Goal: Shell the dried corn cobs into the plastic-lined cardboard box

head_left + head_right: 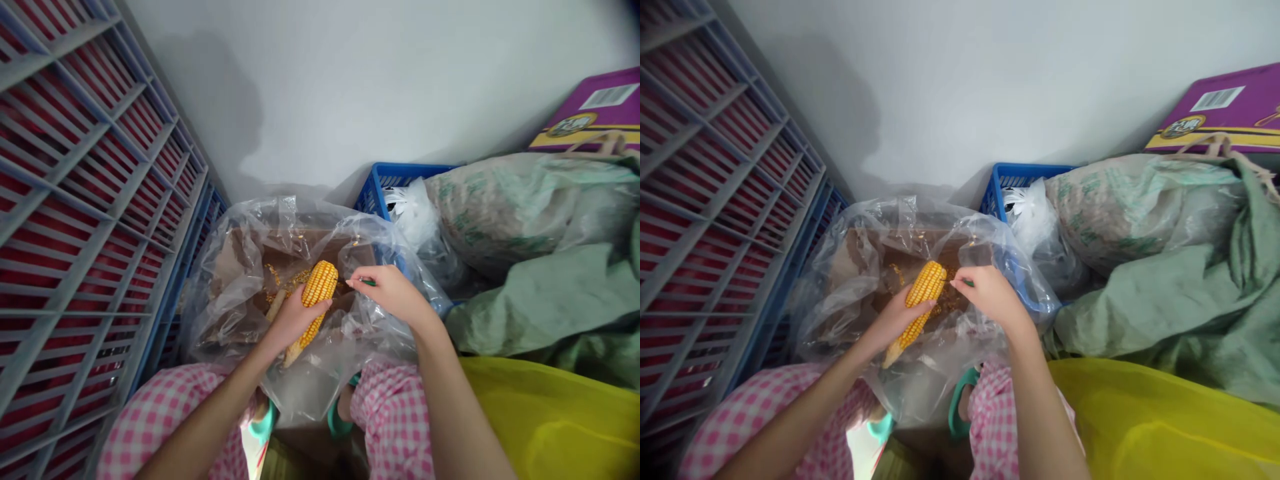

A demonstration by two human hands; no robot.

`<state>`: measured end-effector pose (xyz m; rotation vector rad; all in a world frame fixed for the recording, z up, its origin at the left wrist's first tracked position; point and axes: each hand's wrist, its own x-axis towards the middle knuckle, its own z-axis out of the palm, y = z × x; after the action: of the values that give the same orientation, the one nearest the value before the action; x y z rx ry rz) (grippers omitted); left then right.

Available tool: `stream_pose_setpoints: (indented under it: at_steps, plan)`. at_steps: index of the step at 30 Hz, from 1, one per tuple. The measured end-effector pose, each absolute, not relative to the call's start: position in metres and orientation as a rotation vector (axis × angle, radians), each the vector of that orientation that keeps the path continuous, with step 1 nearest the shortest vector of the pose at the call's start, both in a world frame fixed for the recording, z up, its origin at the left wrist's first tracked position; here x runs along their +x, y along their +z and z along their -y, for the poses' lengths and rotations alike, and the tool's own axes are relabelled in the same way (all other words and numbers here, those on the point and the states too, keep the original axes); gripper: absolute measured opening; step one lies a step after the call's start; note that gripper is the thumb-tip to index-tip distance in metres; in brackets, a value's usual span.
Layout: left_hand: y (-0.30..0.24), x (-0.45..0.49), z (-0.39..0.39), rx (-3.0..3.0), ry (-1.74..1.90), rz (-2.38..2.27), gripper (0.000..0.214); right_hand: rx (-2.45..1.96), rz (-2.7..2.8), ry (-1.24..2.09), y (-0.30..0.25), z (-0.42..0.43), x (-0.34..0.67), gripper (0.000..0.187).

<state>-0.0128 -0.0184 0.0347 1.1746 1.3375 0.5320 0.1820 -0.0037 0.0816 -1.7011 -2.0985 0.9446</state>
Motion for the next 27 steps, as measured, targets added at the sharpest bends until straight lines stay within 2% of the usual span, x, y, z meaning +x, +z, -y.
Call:
stream_pose_setpoints:
  at_steps: [27]
  plan:
    - [0.0292, -0.0149, 0.0168, 1.252, 0.521, -1.358, 0.043, -1.759, 2.172, 0.798, 0.0779, 0.0082, 0.178, 0.023]
